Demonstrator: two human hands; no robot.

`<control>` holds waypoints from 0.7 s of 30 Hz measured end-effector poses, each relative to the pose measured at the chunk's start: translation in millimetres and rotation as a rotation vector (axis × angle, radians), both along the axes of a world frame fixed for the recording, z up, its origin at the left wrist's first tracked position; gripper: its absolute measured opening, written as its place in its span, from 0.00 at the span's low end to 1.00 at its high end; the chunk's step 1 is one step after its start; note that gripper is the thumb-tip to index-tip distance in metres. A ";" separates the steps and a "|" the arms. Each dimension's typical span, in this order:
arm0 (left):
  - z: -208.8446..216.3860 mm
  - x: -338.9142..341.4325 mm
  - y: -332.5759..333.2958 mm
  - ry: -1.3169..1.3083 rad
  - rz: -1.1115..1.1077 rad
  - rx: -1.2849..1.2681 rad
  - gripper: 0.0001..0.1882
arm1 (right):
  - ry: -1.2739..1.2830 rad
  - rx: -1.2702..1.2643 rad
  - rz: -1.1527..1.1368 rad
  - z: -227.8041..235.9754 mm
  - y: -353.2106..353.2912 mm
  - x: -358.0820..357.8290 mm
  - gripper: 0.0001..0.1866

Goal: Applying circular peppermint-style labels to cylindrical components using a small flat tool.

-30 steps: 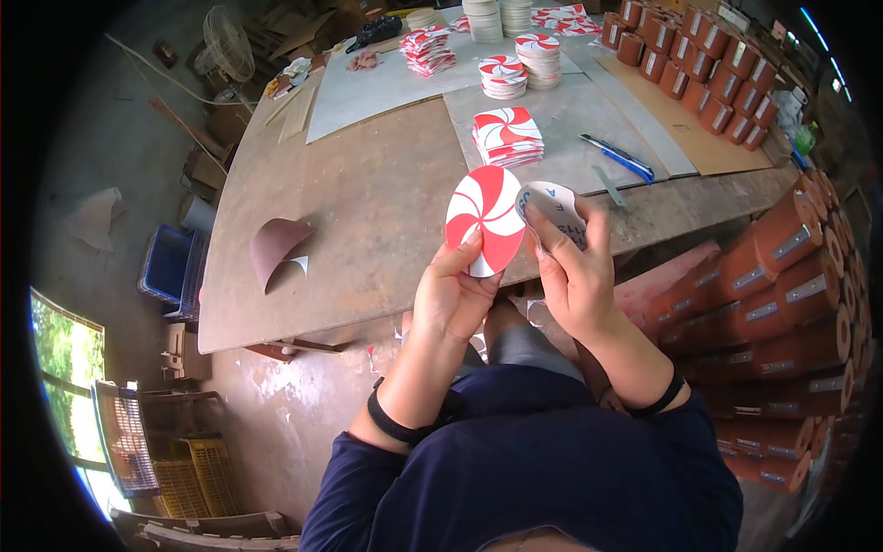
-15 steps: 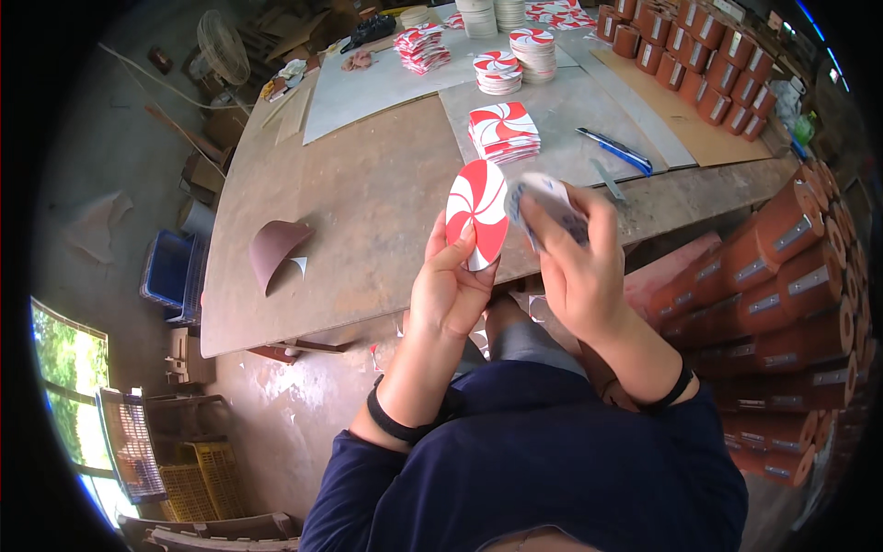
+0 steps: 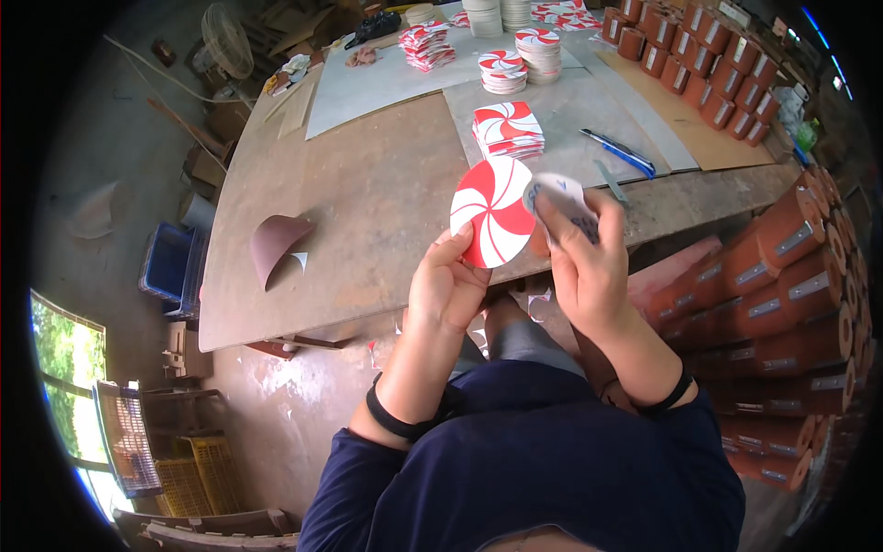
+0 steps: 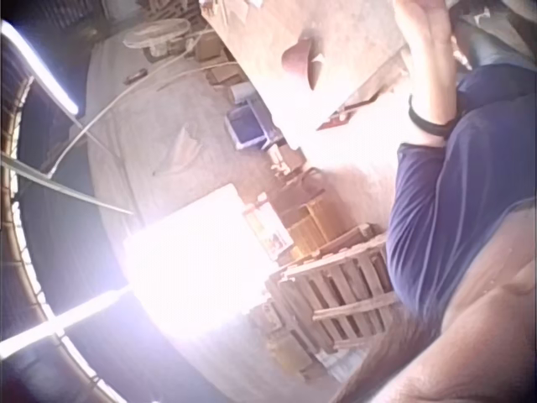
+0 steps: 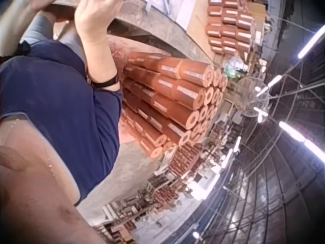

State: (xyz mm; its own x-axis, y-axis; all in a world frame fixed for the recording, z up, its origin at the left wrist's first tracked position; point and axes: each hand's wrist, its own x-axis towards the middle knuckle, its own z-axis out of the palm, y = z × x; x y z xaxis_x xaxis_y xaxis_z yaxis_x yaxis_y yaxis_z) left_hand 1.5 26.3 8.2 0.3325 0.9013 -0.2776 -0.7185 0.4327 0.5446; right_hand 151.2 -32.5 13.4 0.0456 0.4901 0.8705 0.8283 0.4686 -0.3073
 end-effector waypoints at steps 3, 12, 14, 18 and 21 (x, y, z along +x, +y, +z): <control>3.8 0.4 -5.6 -0.030 -0.065 0.025 0.14 | -0.011 -0.063 -0.002 4.1 4.9 4.4 0.24; -11.4 -7.3 4.7 -0.092 -0.123 0.131 0.16 | -0.166 -0.094 -0.017 -15.3 -22.1 -16.7 0.25; -13.7 -10.0 8.5 -0.089 -0.159 0.144 0.16 | -0.224 -0.116 0.033 -19.0 -24.9 -18.0 0.23; -6.5 -5.7 1.7 -0.094 -0.093 0.110 0.16 | -0.047 0.006 -0.006 2.3 -19.4 -11.9 0.19; -2.8 -3.5 -2.2 -0.098 -0.102 0.128 0.16 | -0.020 0.042 -0.046 10.6 -4.0 -3.3 0.21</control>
